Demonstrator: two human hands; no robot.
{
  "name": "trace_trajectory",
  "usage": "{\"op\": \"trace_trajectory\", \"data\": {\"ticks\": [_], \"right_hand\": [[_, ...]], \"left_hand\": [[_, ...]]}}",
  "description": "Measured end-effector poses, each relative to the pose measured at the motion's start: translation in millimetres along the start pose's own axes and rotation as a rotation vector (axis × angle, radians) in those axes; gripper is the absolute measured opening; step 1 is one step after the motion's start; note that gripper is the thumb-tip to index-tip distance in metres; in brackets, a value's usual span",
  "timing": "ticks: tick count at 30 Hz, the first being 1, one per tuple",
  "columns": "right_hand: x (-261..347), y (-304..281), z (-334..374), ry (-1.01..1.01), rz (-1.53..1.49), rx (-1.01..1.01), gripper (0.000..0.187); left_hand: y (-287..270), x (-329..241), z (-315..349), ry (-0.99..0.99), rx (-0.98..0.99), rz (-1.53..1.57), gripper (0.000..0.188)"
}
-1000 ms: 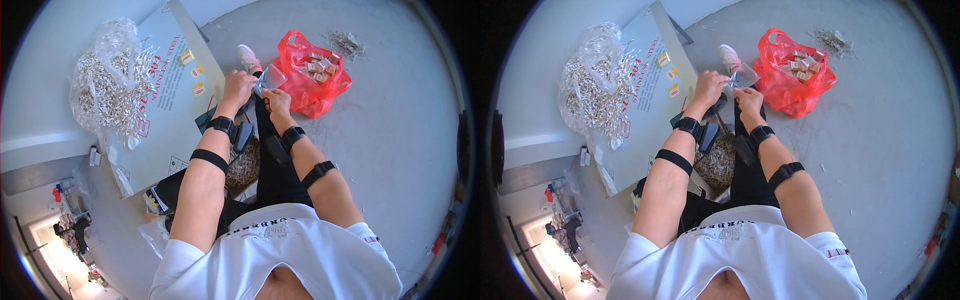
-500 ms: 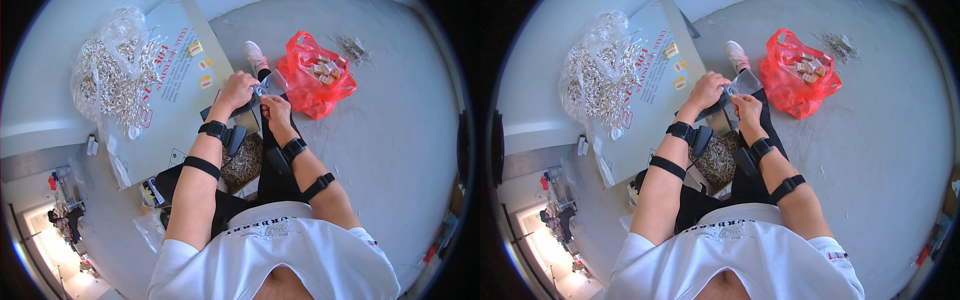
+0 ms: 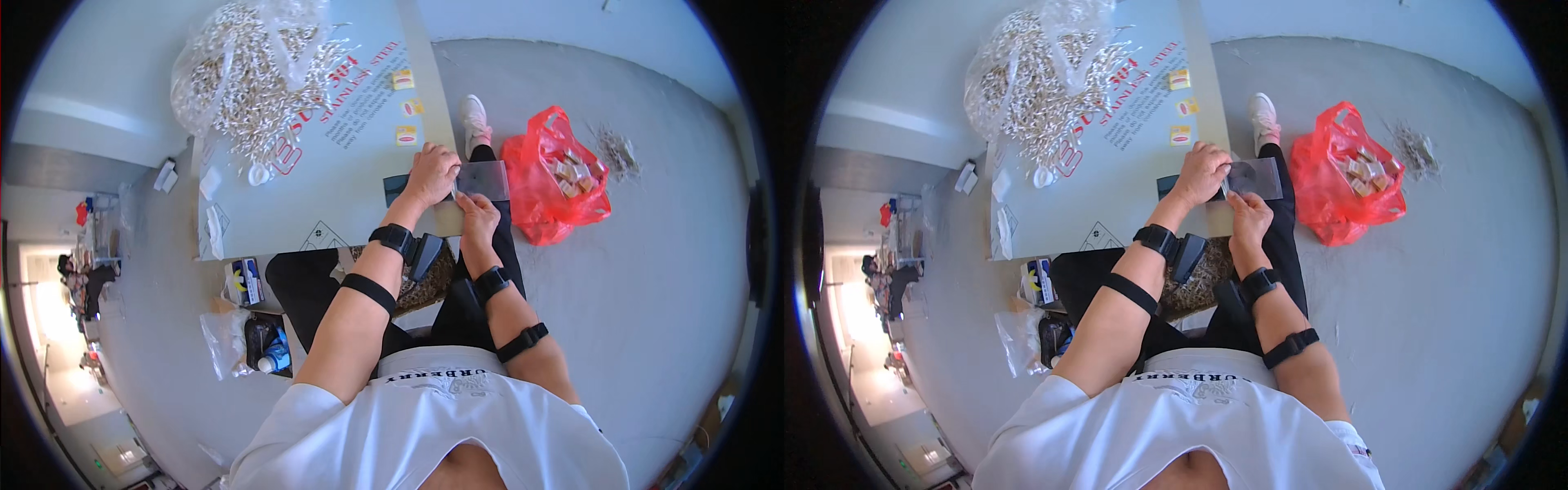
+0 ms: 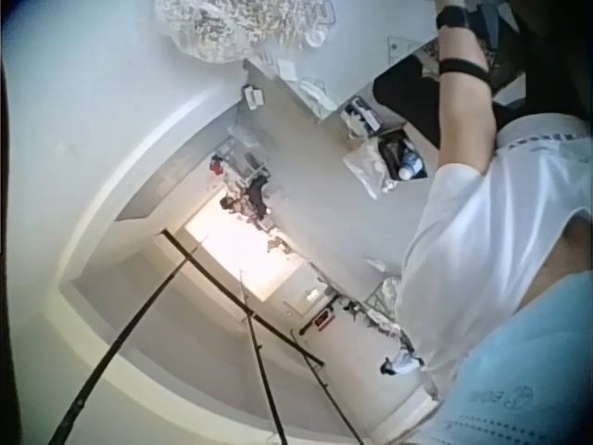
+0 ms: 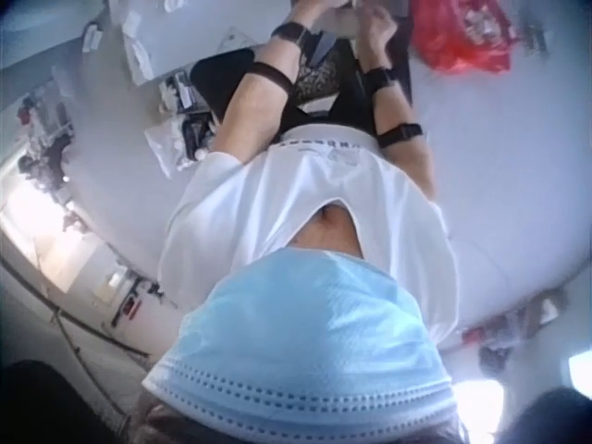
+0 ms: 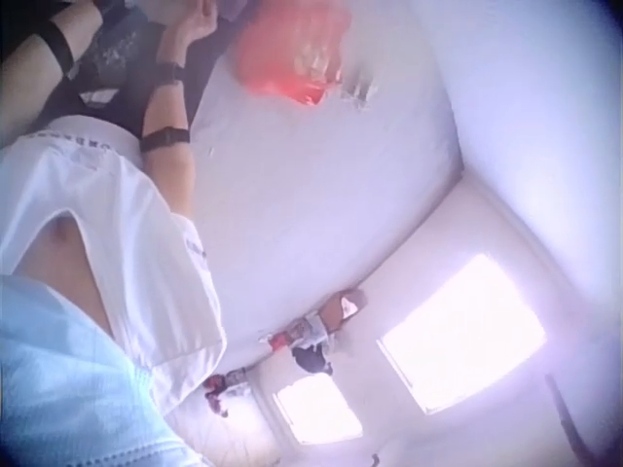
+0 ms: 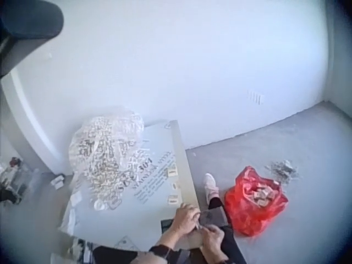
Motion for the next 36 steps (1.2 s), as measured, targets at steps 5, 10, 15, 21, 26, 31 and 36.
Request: {"op": "trace_trajectory", "data": {"ticks": [5,10,15,21,26,31,36], "right_hand": [[-6.4,6.0,-14.8,-0.288,0.300,-0.082,0.015],[-4.2,11.4,-11.7,-0.309,0.258,-0.119,0.019],[-3.8,14.2,-16.4,-0.318,0.360,-0.099,0.015],[19.9,-10.1,-4.4,-0.494,0.699,-0.261,0.038],[33.9,-11.3,38.0,-0.508,0.549,-0.271,0.027],[48.2,48.0,61.2,-0.535,0.562,0.182,0.018],[46.6,98.5,70.9,-0.634,0.707,0.399,0.013]], "left_hand": [[-9.6,10.7,9.4,-0.034,0.074,-0.209,0.009],[-1.9,9.6,0.6,-0.121,0.140,-0.300,0.013],[-27.7,34.4,13.9,-0.081,-0.229,0.094,0.020],[-48.6,43.9,66.4,-0.078,-0.368,0.285,0.021],[-83.3,69.4,135.8,-0.116,-0.498,0.308,0.027],[-111.6,93.5,173.0,-0.282,-0.556,0.424,0.027],[-145.7,116.4,180.2,-0.316,-0.633,0.304,0.025]]}}
Point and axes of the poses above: each hand's wrist, its own z-axis away from the middle knuckle, its own y-axis out of the palm, x = y × z, the point moved 9 cm from there along -z, towards the middle knuckle, and after that the axes turned 10 degrees about z, right-handed, at the moved point
